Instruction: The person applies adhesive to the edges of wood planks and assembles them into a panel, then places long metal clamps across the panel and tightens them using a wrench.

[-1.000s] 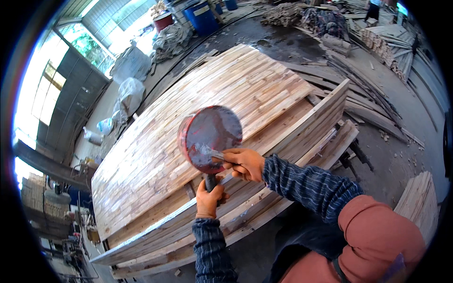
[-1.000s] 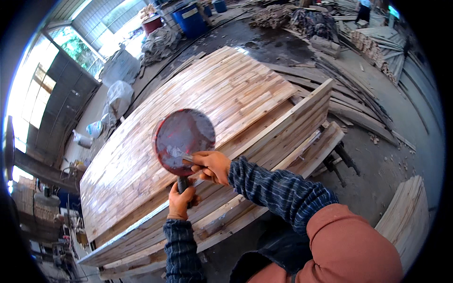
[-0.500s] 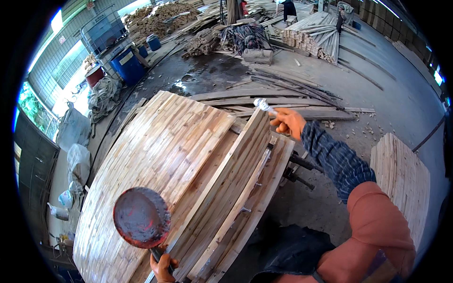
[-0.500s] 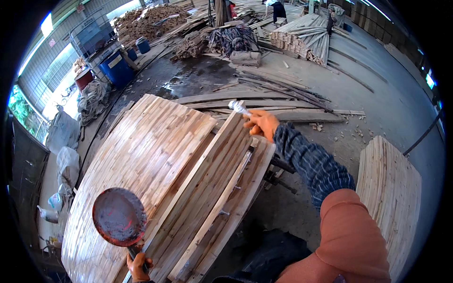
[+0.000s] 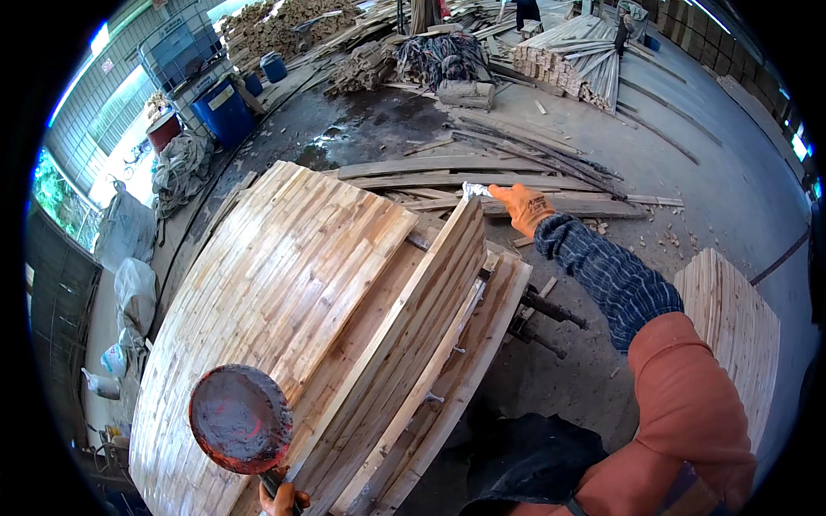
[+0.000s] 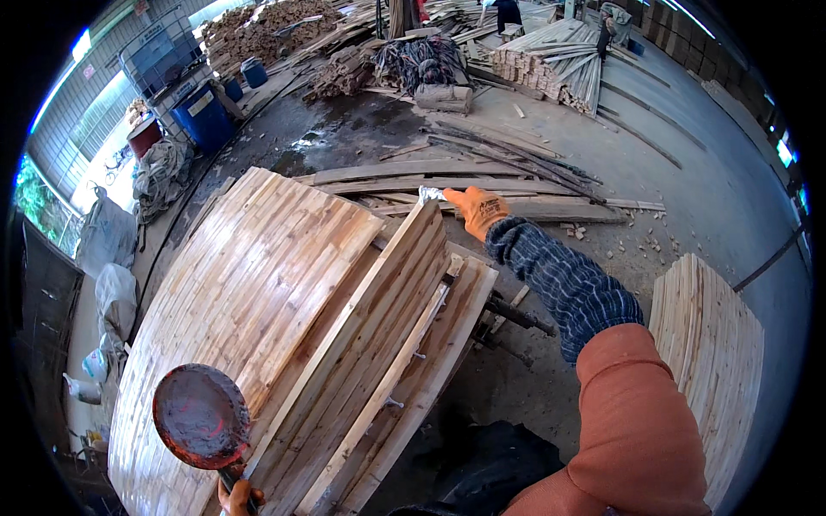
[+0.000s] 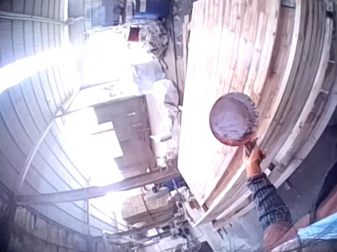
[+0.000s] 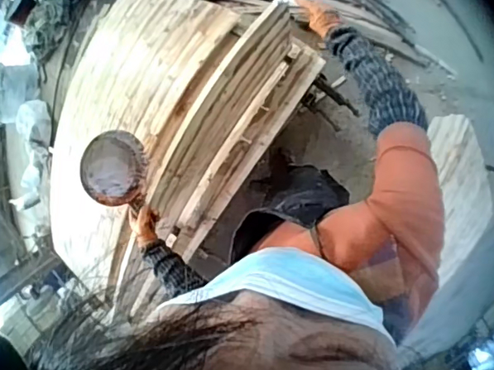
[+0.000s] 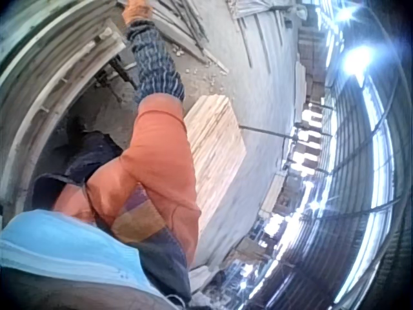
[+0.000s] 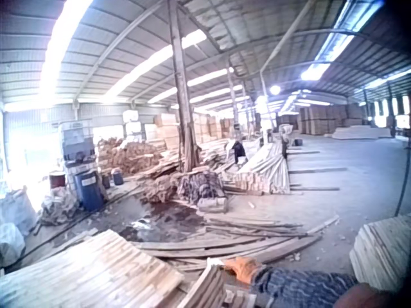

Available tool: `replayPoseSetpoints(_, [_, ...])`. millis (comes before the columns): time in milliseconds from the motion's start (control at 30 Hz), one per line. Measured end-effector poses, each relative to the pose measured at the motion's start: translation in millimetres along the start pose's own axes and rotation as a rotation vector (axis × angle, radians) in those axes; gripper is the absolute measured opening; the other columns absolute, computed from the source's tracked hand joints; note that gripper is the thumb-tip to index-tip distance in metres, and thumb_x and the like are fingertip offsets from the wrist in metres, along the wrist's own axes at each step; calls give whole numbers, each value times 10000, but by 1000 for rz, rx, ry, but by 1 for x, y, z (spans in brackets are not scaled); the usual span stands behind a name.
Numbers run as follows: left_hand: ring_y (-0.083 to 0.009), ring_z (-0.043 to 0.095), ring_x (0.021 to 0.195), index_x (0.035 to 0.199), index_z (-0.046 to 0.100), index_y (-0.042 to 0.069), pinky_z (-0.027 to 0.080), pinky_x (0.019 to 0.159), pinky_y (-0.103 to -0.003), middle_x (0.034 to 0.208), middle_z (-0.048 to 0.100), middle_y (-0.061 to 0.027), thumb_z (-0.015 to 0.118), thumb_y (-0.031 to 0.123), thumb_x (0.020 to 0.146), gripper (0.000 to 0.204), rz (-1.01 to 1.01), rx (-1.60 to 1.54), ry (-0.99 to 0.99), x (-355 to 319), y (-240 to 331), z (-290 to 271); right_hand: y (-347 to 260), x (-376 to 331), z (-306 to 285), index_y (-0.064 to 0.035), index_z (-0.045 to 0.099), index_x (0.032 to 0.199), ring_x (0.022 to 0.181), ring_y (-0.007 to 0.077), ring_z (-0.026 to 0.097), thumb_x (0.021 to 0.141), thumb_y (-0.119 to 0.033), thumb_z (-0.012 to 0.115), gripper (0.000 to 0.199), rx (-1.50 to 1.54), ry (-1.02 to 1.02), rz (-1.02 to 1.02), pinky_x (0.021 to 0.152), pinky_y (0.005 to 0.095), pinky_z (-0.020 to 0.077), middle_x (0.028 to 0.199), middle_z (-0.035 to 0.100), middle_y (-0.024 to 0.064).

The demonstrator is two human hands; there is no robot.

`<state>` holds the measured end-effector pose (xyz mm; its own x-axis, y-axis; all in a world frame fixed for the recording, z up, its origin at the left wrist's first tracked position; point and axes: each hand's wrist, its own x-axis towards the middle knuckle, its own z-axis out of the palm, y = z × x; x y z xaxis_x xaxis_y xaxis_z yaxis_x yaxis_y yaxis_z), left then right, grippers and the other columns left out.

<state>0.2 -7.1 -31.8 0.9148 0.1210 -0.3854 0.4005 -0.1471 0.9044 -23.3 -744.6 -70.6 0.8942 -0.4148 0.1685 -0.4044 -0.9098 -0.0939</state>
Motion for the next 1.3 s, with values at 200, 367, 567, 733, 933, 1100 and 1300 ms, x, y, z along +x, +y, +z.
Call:
replayPoseSetpoints(200, [-166, 504, 474, 911, 539, 56, 426, 457, -316, 623, 531, -39, 712, 73, 853, 183, 34, 40, -44, -12, 17, 14, 9, 0, -5, -240, 444, 1518, 910, 396, 647, 951, -69, 553, 602, -71, -2, -6, 796, 458, 543, 1121, 618, 199])
replayPoseSetpoints(367, [-150, 487, 472, 904, 545, 62, 414, 464, -296, 615, 516, -29, 719, 105, 848, 188, 37, 60, -25, -14, 21, 19, -7, -21, -9, -227, 431, 1521, 925, 395, 645, 955, -72, 550, 599, 6, -6, -51, 799, 455, 537, 1109, 611, 204])
replayPoseSetpoints(567, [-146, 477, 477, 922, 553, 57, 403, 467, -294, 625, 530, -35, 699, 104, 847, 171, 36, 82, -58, -10, 18, 14, -32, -40, -8, -221, 456, 1494, 806, 349, 625, 941, -57, 554, 585, 101, 16, -220, 736, 431, 525, 957, 590, 174])
replayPoseSetpoints(733, [-148, 462, 462, 947, 558, 51, 395, 458, -294, 627, 541, -45, 671, 75, 848, 152, 62, 54, -79, -16, 24, 16, -71, -57, -39, -212, 490, 1471, 794, 324, 618, 936, -52, 570, 564, 99, -56, -354, 723, 419, 508, 923, 591, 158])
replayPoseSetpoints(933, [-121, 391, 431, 994, 587, 50, 371, 450, -282, 594, 484, -6, 660, 75, 854, 160, 42, 51, -81, -20, 27, 21, -62, -49, -30, -185, 579, 1395, 764, 321, 605, 971, -156, 558, 425, 229, 25, -338, 710, 437, 499, 860, 586, 156])
replayPoseSetpoints(1100, [-173, 562, 449, 1212, 586, 18, 443, 404, -324, 1083, 677, -116, 636, 156, 792, 445, 62, 49, -77, -9, 8, 3, -92, -70, -43, -162, 659, 1292, 760, 347, 647, 960, -251, 594, 350, 390, -7, -382, 692, 446, 524, 820, 631, 162])
replayPoseSetpoints(1300, [-170, 556, 454, 1200, 606, 19, 441, 416, -318, 719, 576, -41, 625, 156, 798, 425, 16, 99, -64, -9, 11, 6, -74, -49, -56, -169, 708, 1210, 796, 346, 659, 956, -233, 596, 285, 287, 47, -398, 701, 443, 532, 882, 669, 148])
